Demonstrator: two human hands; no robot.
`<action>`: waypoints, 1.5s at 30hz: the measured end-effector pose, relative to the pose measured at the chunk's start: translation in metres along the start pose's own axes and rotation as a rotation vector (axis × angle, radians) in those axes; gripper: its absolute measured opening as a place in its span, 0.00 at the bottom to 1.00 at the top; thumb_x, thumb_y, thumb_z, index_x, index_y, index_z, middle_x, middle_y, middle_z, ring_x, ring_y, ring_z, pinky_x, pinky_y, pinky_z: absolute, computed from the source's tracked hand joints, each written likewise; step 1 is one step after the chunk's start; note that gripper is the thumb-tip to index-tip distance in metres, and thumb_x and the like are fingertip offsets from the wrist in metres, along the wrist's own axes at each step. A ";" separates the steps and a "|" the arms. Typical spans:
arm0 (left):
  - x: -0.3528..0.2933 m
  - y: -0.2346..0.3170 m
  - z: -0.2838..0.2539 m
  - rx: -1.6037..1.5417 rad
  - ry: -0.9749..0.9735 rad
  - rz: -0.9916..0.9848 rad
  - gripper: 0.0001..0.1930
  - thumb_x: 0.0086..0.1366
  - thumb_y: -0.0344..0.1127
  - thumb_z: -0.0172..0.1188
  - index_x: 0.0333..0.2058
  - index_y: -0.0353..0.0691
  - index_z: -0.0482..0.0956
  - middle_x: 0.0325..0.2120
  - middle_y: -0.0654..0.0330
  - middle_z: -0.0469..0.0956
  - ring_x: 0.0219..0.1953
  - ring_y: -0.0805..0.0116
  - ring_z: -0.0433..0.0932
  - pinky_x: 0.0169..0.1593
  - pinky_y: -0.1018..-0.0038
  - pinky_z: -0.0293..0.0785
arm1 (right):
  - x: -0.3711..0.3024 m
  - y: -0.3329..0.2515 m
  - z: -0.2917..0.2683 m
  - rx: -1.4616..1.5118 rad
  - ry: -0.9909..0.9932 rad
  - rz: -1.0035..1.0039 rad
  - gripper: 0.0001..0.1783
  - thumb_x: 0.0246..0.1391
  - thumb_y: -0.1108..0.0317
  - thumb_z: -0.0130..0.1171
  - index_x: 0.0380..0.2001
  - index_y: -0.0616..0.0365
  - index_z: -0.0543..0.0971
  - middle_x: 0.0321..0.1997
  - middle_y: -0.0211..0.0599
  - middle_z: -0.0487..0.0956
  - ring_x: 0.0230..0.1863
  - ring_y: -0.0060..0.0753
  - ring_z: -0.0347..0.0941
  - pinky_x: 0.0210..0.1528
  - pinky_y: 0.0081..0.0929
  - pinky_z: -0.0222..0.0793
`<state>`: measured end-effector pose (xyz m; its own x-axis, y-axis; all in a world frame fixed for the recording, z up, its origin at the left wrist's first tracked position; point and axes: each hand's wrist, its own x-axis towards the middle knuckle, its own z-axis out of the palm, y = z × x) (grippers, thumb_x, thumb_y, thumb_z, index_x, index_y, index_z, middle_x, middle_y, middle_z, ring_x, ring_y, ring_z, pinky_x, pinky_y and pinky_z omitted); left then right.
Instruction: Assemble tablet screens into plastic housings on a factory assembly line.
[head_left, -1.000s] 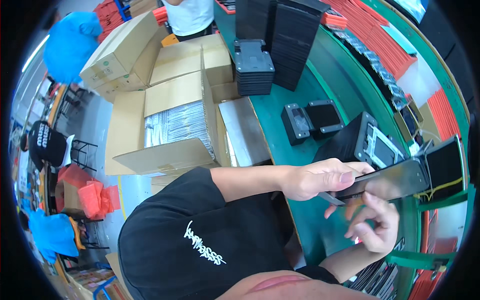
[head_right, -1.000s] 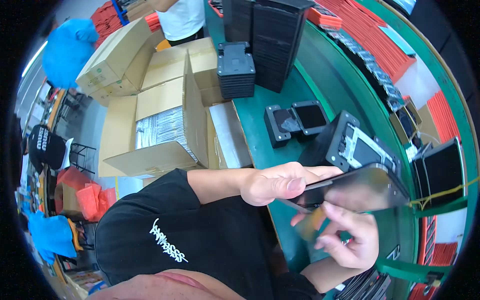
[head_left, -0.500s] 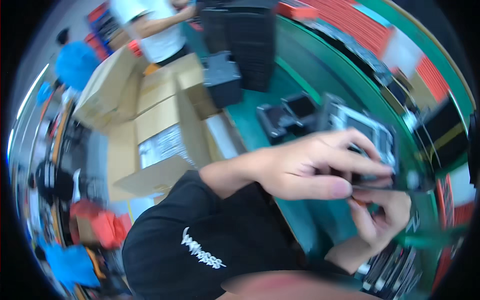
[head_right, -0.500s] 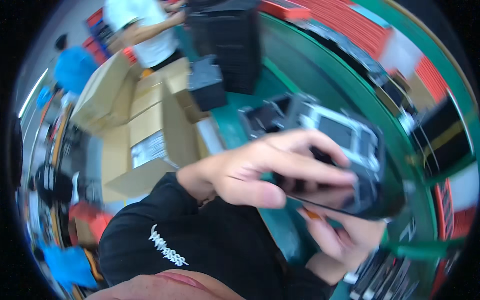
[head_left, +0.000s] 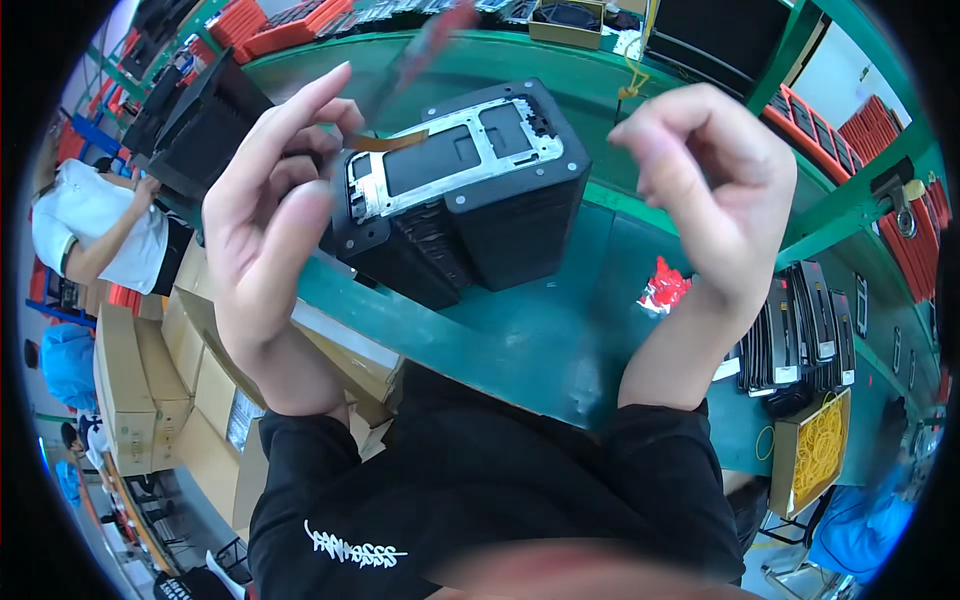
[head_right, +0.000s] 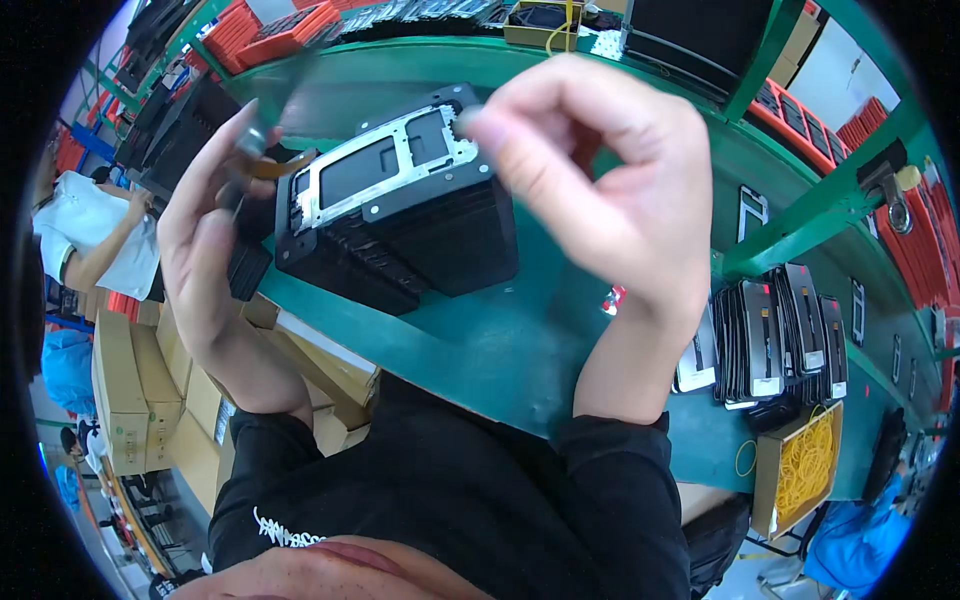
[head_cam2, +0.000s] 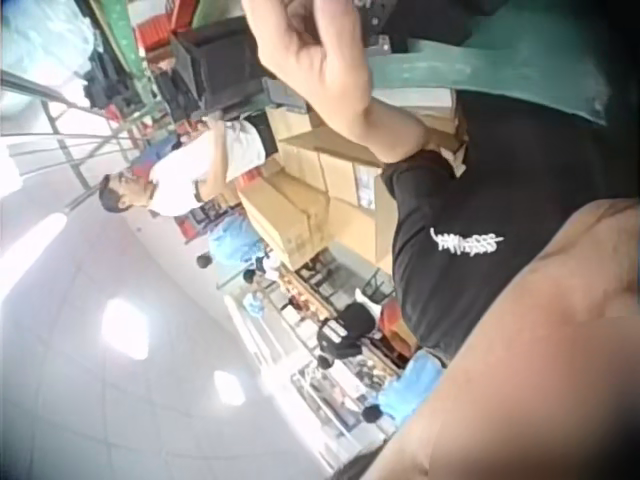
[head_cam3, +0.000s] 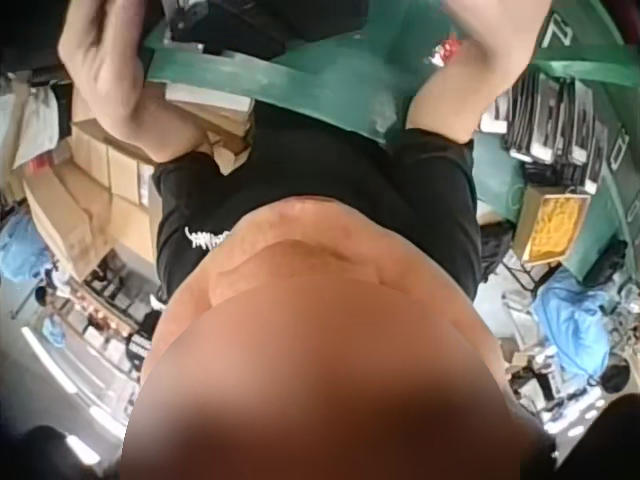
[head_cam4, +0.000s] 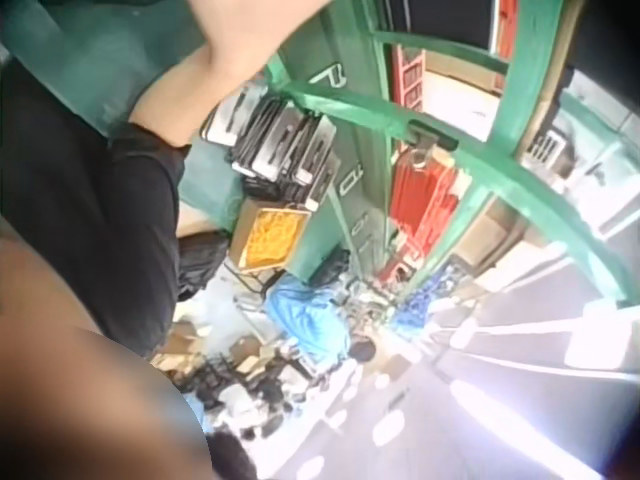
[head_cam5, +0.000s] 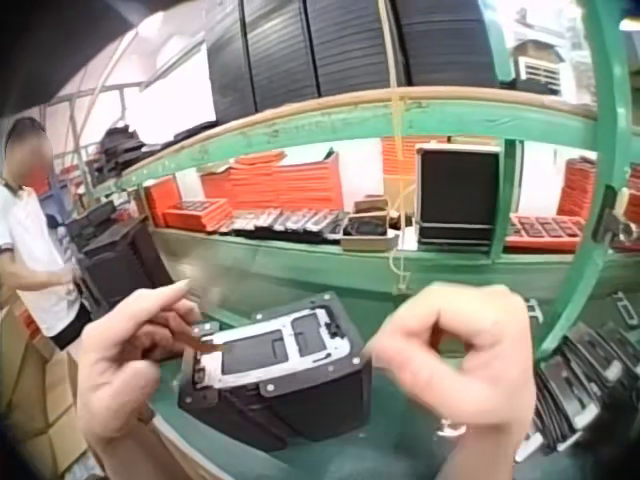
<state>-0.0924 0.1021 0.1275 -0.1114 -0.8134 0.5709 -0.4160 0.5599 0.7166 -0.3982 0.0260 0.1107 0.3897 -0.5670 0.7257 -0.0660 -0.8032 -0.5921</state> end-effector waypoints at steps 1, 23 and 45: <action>0.003 0.000 -0.003 0.149 -0.019 -0.001 0.34 0.60 0.46 0.67 0.62 0.35 0.74 0.45 0.56 0.79 0.45 0.66 0.78 0.53 0.74 0.71 | 0.000 0.005 0.001 -0.007 0.099 0.061 0.12 0.65 0.65 0.62 0.35 0.65 0.84 0.26 0.28 0.81 0.24 0.12 0.71 0.26 0.14 0.63; 0.036 -0.020 0.039 0.436 -0.189 -0.015 0.38 0.59 0.40 0.74 0.66 0.39 0.70 0.47 0.58 0.79 0.53 0.67 0.77 0.62 0.71 0.68 | 0.012 0.075 0.031 -0.019 -0.188 0.426 0.32 0.71 0.43 0.48 0.44 0.67 0.80 0.32 0.45 0.80 0.34 0.34 0.74 0.40 0.34 0.70; 0.020 -0.024 0.024 0.425 -0.122 0.000 0.40 0.53 0.44 0.77 0.63 0.40 0.72 0.47 0.50 0.80 0.53 0.54 0.79 0.60 0.61 0.72 | 0.014 0.076 0.052 0.261 -0.301 0.566 0.51 0.66 0.42 0.56 0.78 0.56 0.45 0.57 0.46 0.76 0.42 0.29 0.69 0.40 0.26 0.70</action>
<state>-0.1068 0.0691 0.1120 -0.2067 -0.8403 0.5011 -0.7476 0.4660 0.4731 -0.3503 -0.0334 0.0572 0.6010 -0.7801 0.1738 -0.1262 -0.3073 -0.9432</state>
